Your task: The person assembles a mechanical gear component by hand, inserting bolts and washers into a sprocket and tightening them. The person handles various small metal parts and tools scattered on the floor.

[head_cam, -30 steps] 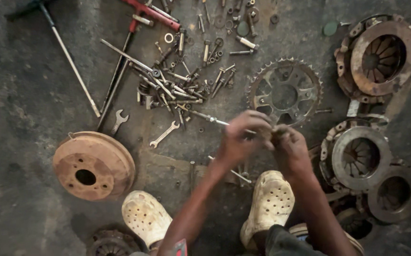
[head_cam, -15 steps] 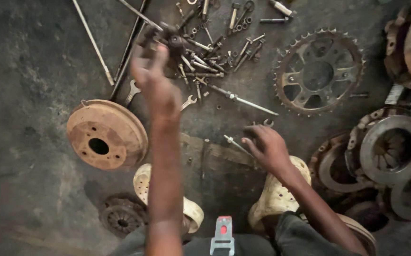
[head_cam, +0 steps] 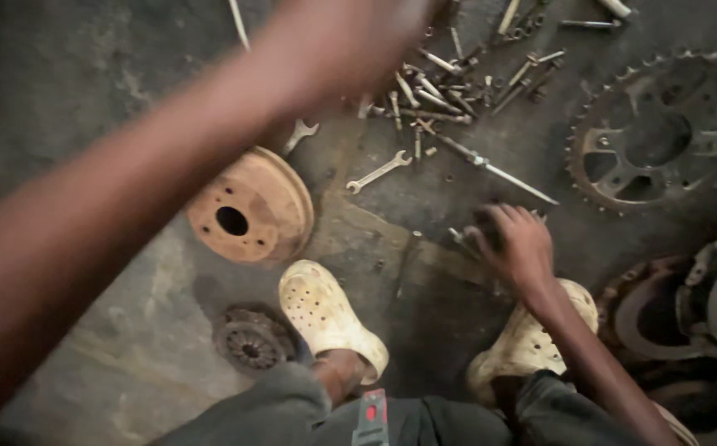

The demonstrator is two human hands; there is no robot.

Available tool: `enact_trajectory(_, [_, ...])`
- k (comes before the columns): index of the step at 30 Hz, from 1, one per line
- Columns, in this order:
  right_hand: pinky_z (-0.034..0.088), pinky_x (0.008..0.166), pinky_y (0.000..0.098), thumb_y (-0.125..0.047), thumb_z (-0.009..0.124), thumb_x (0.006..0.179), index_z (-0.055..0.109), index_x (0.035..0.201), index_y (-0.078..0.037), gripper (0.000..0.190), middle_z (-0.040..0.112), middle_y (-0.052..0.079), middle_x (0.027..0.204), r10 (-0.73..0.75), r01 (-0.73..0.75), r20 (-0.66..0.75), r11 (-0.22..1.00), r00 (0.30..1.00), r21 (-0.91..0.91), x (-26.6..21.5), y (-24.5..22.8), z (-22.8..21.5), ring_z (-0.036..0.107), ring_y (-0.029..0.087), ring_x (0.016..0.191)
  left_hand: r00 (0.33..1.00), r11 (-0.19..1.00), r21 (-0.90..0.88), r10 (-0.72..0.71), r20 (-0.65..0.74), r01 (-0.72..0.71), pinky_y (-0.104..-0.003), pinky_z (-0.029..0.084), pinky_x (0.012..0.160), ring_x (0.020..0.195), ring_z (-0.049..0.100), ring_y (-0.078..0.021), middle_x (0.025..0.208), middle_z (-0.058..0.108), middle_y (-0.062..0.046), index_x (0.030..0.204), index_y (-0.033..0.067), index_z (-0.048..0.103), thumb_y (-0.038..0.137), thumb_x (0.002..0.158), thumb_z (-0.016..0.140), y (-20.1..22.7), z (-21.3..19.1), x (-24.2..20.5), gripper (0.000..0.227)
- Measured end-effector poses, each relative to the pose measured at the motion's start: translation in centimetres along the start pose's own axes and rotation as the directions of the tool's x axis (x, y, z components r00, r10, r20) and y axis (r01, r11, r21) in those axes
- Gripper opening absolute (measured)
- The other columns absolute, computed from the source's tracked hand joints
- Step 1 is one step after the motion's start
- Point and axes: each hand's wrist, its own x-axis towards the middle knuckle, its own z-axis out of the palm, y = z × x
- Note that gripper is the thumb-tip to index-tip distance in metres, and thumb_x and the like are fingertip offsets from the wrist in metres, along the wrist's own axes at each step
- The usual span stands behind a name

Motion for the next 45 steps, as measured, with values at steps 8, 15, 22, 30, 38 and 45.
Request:
enact_trajectory(8, [0.054,0.088,0.0447,-0.012,0.072,0.087,0.062,0.125,-0.012,0.040,0.068,0.012,0.111,-0.011,0.069,0.266,0.976,0.964,-0.207,-2.9,0.8,5.0,0.067,0.033,0.101,0.911,0.895,0.346,-0.364,0.196,0.283,-0.049,0.051,0.077,0.091,0.070,-0.0424,0.092,0.071,-0.024,0.107,0.0002,0.063,0.000,0.086,0.058,-2.0,-0.7,-9.5,0.021])
enact_trajectory(15, [0.052,0.067,0.0525,-0.024,0.071,0.089,0.042,0.144,-0.009,0.064,0.072,0.019,0.083,0.257,-0.290,0.313,0.955,0.914,0.062,-3.0,1.6,1.4,0.069,0.042,0.078,0.891,0.893,0.360,-0.372,0.260,0.268,-0.053,0.050,0.078,0.096,0.067,-0.0455,0.096,0.071,-0.025,0.107,0.0018,0.064,0.003,0.086,0.060,-4.6,1.3,-10.6,0.021])
enact_trajectory(22, [0.053,0.067,0.0523,-0.042,0.075,0.085,0.042,0.133,0.000,0.072,0.071,0.022,0.084,0.334,-0.299,0.364,0.942,0.870,-0.149,-1.7,0.0,-1.4,0.069,0.045,0.078,0.849,0.852,0.444,-0.432,0.303,0.275,-0.056,0.048,0.078,0.097,0.065,-0.0472,0.098,0.070,-0.026,0.109,0.0036,0.064,0.006,0.088,0.061,-3.4,2.1,-8.5,0.021])
enact_trajectory(30, [0.052,0.083,0.0540,-0.011,0.062,0.095,0.038,0.133,0.003,0.047,0.068,0.027,0.106,-0.051,0.057,-0.033,0.981,0.998,0.186,-2.8,2.0,0.3,0.067,0.047,0.098,0.840,0.843,0.476,-0.434,0.325,0.252,-0.056,0.048,0.079,0.096,0.065,-0.0482,0.097,0.069,-0.028,0.109,0.0023,0.064,0.006,0.087,0.061,-3.1,2.8,-8.1,0.023])
enact_trajectory(38, [0.053,0.070,0.0472,-0.016,0.072,0.096,0.052,0.110,-0.002,0.028,0.069,0.022,0.092,0.248,-0.251,0.059,0.887,0.967,0.387,-2.6,1.7,1.7,0.070,0.042,0.085,0.770,0.844,0.386,-0.513,0.379,0.372,-0.043,0.054,0.076,0.087,0.073,-0.0266,0.095,0.075,-0.014,0.110,0.0038,0.066,0.006,0.090,0.063,-4.1,4.1,-7.7,0.020])
enact_trajectory(45, [0.055,0.067,0.0447,-0.014,0.073,0.093,0.061,0.105,-0.003,0.020,0.070,0.021,0.093,0.154,-0.100,-0.102,0.907,0.983,0.410,-2.7,1.7,1.6,0.071,0.041,0.084,0.629,0.758,0.016,-0.551,0.548,0.652,-0.030,0.057,0.073,0.087,0.072,-0.0121,0.096,0.073,-0.005,0.113,0.0041,0.063,0.002,0.095,0.060,-5.0,4.9,-7.3,0.018])
